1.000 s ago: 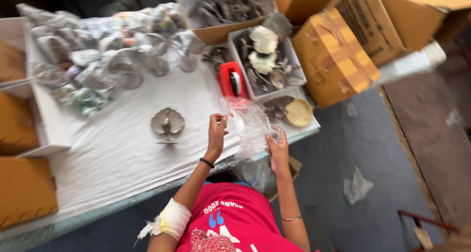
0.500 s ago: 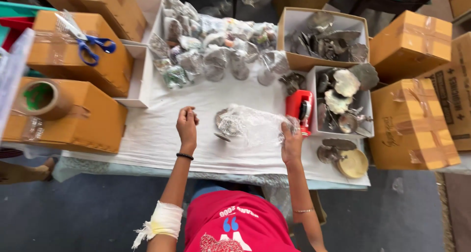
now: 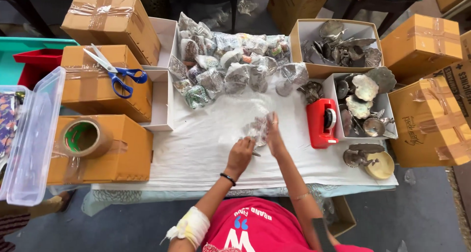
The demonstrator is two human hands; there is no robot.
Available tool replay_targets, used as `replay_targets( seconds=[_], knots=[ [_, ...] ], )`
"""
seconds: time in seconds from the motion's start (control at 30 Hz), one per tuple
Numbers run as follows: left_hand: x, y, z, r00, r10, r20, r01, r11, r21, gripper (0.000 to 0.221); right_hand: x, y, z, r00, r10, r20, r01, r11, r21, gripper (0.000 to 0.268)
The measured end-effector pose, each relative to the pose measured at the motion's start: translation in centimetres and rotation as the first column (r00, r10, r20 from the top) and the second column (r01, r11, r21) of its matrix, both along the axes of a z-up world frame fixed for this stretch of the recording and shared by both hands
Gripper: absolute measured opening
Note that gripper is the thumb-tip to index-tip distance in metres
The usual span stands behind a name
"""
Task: The person wraps several silver-colored decorative items, including a small figurine and a leaf-shaped object, in bubble wrap. They use a red tape dispenser to secure the wrapping and place the finished items into a white box.
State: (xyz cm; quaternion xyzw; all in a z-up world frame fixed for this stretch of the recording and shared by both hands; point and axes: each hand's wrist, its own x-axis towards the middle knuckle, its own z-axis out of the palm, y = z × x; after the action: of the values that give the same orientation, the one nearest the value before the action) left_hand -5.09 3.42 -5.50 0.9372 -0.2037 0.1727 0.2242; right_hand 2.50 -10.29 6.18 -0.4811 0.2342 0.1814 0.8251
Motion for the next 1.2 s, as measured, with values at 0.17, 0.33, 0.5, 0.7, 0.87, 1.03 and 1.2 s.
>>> replay_targets(
  seconds=[0.17, 0.33, 0.5, 0.7, 0.87, 1.03, 1.2],
  knots=[
    [0.1, 1.0, 5.7, 1.000, 0.021, -0.023, -0.022, 0.999, -0.039, 0.051, 0.1, 0.9, -10.5, 0.956, 0.154, 0.250, -0.048, 0.922, -0.384, 0.046],
    [0.2, 6.2, 5.2, 0.993, 0.028, 0.119, 0.005, 0.962, -0.273, 0.072, 1.8, 0.2, -8.1, 0.952, 0.112, 0.286, -0.003, 0.935, -0.354, 0.039],
    [1.1, 6.7, 3.7, 0.974, 0.078, -0.212, -0.129, 0.962, -0.240, 0.048, 2.5, -0.3, -8.8, 0.934, 0.200, 0.295, -0.011, 0.843, -0.537, 0.037],
    [1.1, 6.3, 3.9, 0.995, 0.077, -0.065, -0.094, 0.944, -0.318, 0.005, 3.8, -0.3, -9.4, 0.883, 0.260, 0.390, 0.112, 0.691, -0.714, 0.043],
    [0.0, 6.6, 4.9, 0.997, -0.007, 0.071, 0.020, 0.982, -0.186, 0.006, 7.8, -1.7, -12.3, 0.931, 0.274, 0.242, 0.086, 0.478, -0.874, 0.058],
    [-0.5, 6.1, 1.2, 0.981, 0.184, -0.056, -0.188, 0.979, -0.083, 0.009, 6.1, -2.0, -13.2, 0.956, 0.174, 0.237, -0.005, 0.817, -0.577, 0.065],
    [-0.6, 4.1, -3.2, 0.865, 0.426, -0.263, -0.473, 0.868, -0.148, 0.017, -1.5, -1.6, -13.9, 0.691, 0.626, 0.361, 0.298, 0.209, -0.932, 0.083]
  ],
)
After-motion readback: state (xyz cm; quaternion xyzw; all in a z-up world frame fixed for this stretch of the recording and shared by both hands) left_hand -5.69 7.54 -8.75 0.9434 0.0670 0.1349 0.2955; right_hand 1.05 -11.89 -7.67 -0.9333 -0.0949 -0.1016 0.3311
